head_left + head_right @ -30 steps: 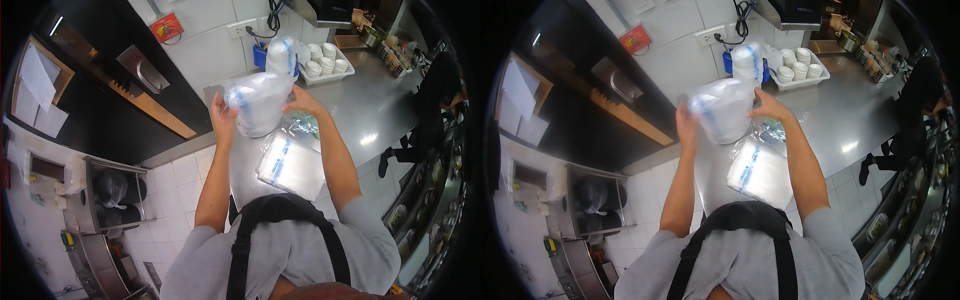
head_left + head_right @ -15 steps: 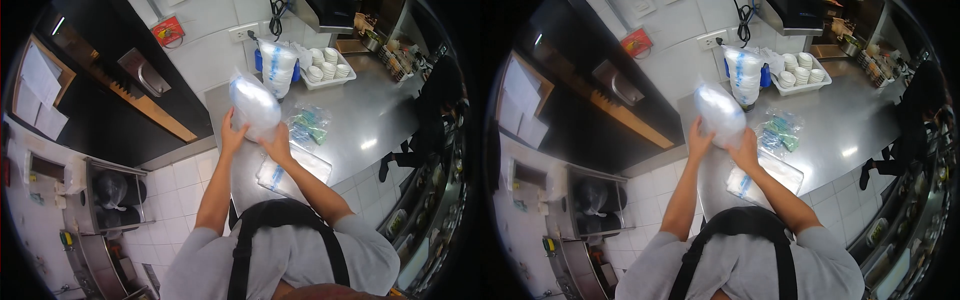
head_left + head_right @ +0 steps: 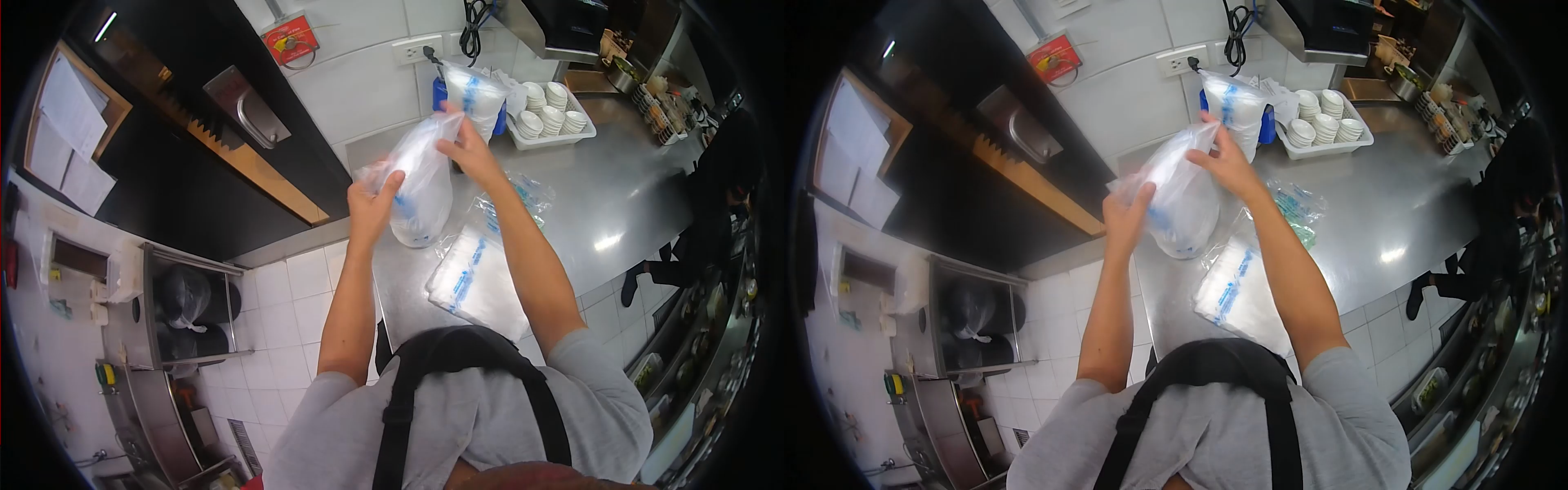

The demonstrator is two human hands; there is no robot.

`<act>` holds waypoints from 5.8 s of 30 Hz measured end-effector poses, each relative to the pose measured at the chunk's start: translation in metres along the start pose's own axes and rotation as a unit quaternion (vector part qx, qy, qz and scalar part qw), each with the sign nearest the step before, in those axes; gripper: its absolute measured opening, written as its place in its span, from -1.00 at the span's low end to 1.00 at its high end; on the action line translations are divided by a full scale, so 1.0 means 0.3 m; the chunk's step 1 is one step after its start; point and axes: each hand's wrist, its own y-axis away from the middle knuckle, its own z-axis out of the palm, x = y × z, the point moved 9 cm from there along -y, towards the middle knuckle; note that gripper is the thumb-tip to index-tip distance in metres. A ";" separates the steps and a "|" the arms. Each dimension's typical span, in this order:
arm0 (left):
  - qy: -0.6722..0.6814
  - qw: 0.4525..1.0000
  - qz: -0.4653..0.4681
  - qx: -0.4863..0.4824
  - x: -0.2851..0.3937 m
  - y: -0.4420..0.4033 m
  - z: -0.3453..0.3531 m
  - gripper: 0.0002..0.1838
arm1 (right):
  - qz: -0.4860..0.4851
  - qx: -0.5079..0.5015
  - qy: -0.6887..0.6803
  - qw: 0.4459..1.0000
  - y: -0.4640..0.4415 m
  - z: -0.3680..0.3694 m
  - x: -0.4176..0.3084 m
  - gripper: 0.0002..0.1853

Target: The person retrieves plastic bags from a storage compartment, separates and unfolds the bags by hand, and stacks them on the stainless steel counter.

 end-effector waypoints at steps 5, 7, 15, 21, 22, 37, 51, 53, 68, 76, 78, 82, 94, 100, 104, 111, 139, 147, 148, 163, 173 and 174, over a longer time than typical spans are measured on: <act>-0.408 0.851 0.304 0.129 0.175 0.127 0.127 -0.25 | 0.104 -0.035 -0.010 0.994 -0.054 0.078 0.178 -0.16; -0.236 0.931 0.197 0.197 0.069 0.145 0.097 -0.06 | 0.110 -0.069 -0.075 0.989 -0.009 0.080 0.156 -0.10; -0.045 0.993 -0.090 -0.060 -0.355 0.149 0.076 -0.13 | 0.065 -0.213 0.088 0.971 0.138 0.030 0.171 0.06; -0.050 0.982 -0.167 -0.078 -0.629 0.191 0.086 -0.17 | 0.179 -0.131 0.073 0.972 0.283 0.090 0.400 0.06; -0.069 0.985 -0.146 -0.064 -0.634 0.172 0.080 -0.14 | 0.150 -0.111 0.071 0.980 0.282 0.092 0.398 0.04; -0.225 0.970 -0.087 0.006 -0.588 0.237 0.060 0.06 | 0.201 0.080 0.583 0.783 0.696 -0.462 0.313 -0.38; -0.347 0.854 0.154 -0.356 -0.243 0.667 0.494 -0.15 | 0.219 0.024 0.541 0.812 0.557 -0.501 0.452 -0.54; -0.365 0.858 0.134 -0.334 -0.274 0.675 0.498 -0.13 | 0.201 0.028 0.558 0.805 0.530 -0.496 0.448 -0.61; -0.295 0.915 0.051 -0.269 -0.422 0.675 0.392 -0.55 | 0.146 -0.032 0.334 0.931 1.182 -0.152 0.143 -0.71; -0.274 0.859 0.200 -0.383 -0.011 0.660 0.587 -0.36 | 0.133 0.053 0.297 0.944 1.172 -0.221 0.130 -0.79; -0.260 0.855 0.197 -0.404 -0.103 0.660 0.591 -0.40 | 0.126 0.051 0.282 0.950 1.167 -0.234 0.125 -0.79; -0.172 0.886 0.131 -0.410 -0.145 0.600 0.638 -0.60 | 0.162 0.051 0.255 0.952 1.157 -0.251 0.094 -0.78; -0.163 0.898 0.110 -0.394 -0.053 0.505 0.740 -0.81 | 0.072 0.146 0.352 0.922 1.091 -0.276 -0.133 -0.75; -0.132 0.897 0.100 -0.411 -0.034 0.462 0.766 -0.83 | 0.097 0.156 0.297 0.937 1.079 -0.309 -0.096 -0.78; -0.119 0.902 0.115 -0.400 -0.039 0.446 0.757 -0.85 | 0.097 0.170 0.248 0.949 1.071 -0.319 -0.129 -0.80; -0.075 0.900 0.057 -0.426 0.000 0.444 0.759 -0.85 | 0.096 0.160 0.222 0.957 1.048 -0.347 -0.147 -0.83; 0.004 0.964 0.203 -0.172 0.494 0.128 0.615 -0.74 | -0.167 0.273 0.094 0.943 0.635 -0.530 -0.780 -0.90; 0.057 0.960 0.129 -0.242 0.561 0.159 0.539 -0.80 | -0.081 0.193 0.053 0.976 0.664 -0.469 -0.802 -0.92; 0.070 0.961 0.132 -0.235 0.558 0.163 0.519 -0.79 | -0.066 0.169 0.048 0.982 0.669 -0.460 -0.794 -0.92; 0.005 0.949 0.094 -0.300 0.615 0.229 0.549 -0.90 | -0.076 0.069 0.064 0.993 0.677 -0.306 -0.746 -0.93; 0.160 0.930 0.098 -0.315 0.532 0.242 0.448 -0.75 | -0.109 0.057 -0.322 0.939 0.698 -0.294 -0.702 -0.87; 0.181 0.927 0.075 -0.320 0.532 0.247 0.434 -0.69 | -0.058 0.071 -0.331 0.939 0.703 -0.292 -0.655 -0.84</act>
